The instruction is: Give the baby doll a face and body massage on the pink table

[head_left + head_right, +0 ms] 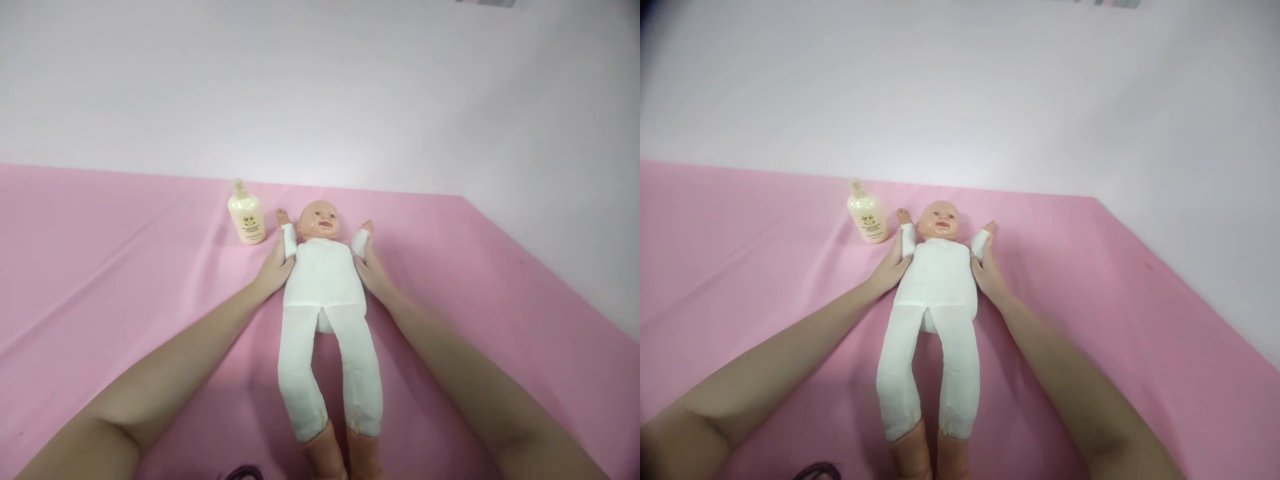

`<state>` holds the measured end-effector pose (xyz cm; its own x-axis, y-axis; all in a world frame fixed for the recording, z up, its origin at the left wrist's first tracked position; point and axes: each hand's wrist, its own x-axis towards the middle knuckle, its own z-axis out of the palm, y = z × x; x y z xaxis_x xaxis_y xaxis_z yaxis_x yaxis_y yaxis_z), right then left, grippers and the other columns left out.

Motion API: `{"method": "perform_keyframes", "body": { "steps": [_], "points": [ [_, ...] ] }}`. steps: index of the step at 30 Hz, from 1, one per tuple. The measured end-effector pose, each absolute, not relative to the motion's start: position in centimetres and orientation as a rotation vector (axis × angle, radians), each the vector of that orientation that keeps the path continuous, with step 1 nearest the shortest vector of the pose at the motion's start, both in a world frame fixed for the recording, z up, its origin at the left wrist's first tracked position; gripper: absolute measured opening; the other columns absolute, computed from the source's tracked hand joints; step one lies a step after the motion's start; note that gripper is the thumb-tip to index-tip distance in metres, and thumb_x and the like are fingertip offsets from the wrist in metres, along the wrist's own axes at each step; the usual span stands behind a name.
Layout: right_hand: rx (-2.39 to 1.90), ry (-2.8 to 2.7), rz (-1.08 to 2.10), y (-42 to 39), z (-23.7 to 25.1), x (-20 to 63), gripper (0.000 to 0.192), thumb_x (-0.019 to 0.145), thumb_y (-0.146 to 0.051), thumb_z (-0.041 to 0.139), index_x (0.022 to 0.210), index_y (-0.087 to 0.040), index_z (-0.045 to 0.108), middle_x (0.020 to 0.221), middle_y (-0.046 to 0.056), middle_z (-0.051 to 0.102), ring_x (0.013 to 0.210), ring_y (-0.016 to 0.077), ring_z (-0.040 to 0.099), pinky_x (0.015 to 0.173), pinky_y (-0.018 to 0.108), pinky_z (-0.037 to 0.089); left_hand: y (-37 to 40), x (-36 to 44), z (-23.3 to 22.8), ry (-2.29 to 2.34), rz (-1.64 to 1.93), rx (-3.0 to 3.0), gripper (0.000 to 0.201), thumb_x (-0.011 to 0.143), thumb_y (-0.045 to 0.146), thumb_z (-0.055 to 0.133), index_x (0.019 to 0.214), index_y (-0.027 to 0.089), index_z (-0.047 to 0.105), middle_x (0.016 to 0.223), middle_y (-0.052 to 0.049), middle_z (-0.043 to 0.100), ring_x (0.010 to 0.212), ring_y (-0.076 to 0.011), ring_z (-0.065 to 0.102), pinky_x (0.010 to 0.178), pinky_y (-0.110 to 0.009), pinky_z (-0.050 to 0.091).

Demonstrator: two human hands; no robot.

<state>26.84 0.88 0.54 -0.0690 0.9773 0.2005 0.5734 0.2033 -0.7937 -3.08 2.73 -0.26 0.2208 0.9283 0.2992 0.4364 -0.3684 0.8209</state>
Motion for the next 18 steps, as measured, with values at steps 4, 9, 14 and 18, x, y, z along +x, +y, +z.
{"method": "perform_keyframes", "body": {
  "steps": [4,9,14,18],
  "points": [
    [-1.494,-1.65,0.746,0.71,0.93,26.67,0.094,0.101,-0.06,0.045,0.17,-0.023,-0.008,0.176,0.008,0.021,0.161,0.0327,0.029,0.131,0.06,0.026,2.71,-3.09,-0.22,1.274,1.063,1.9,0.088,0.101,0.047,0.052,0.169,0.03,-0.001,0.174,-0.005,0.028,0.164,-0.0336,0.022,0.136,-0.055,0.011],
    [-1.485,-1.672,0.747,0.55,1.3,26.6,0.09,0.102,-0.058,0.045,0.171,-0.026,-0.003,0.177,0.004,0.017,0.161,0.032,0.028,0.131,0.059,0.025,2.81,-3.11,-0.39,1.263,1.072,1.921,0.085,0.103,0.048,0.05,0.17,0.027,0.003,0.177,-0.007,0.02,0.164,-0.0335,0.021,0.136,-0.053,0.011],
    [-1.488,-1.666,0.752,0.67,0.97,26.69,0.089,0.101,-0.057,0.045,0.171,-0.026,0.0,0.176,0.004,0.02,0.163,0.0309,0.022,0.133,0.06,0.021,2.91,-3.16,-0.52,1.26,1.062,1.939,0.083,0.103,0.044,0.05,0.17,0.026,0.005,0.177,-0.008,0.017,0.164,-0.0328,0.019,0.136,-0.052,0.011],
    [-1.476,-1.668,0.753,0.73,0.78,26.76,0.087,0.101,-0.058,0.045,0.171,-0.028,0.002,0.176,0.004,0.02,0.162,0.0329,0.026,0.131,0.062,0.023,2.86,-3.15,-0.42,1.258,1.06,1.932,0.082,0.103,0.043,0.05,0.17,0.025,0.005,0.177,-0.008,0.019,0.165,-0.032,0.017,0.137,-0.051,0.011]
  ]
}}
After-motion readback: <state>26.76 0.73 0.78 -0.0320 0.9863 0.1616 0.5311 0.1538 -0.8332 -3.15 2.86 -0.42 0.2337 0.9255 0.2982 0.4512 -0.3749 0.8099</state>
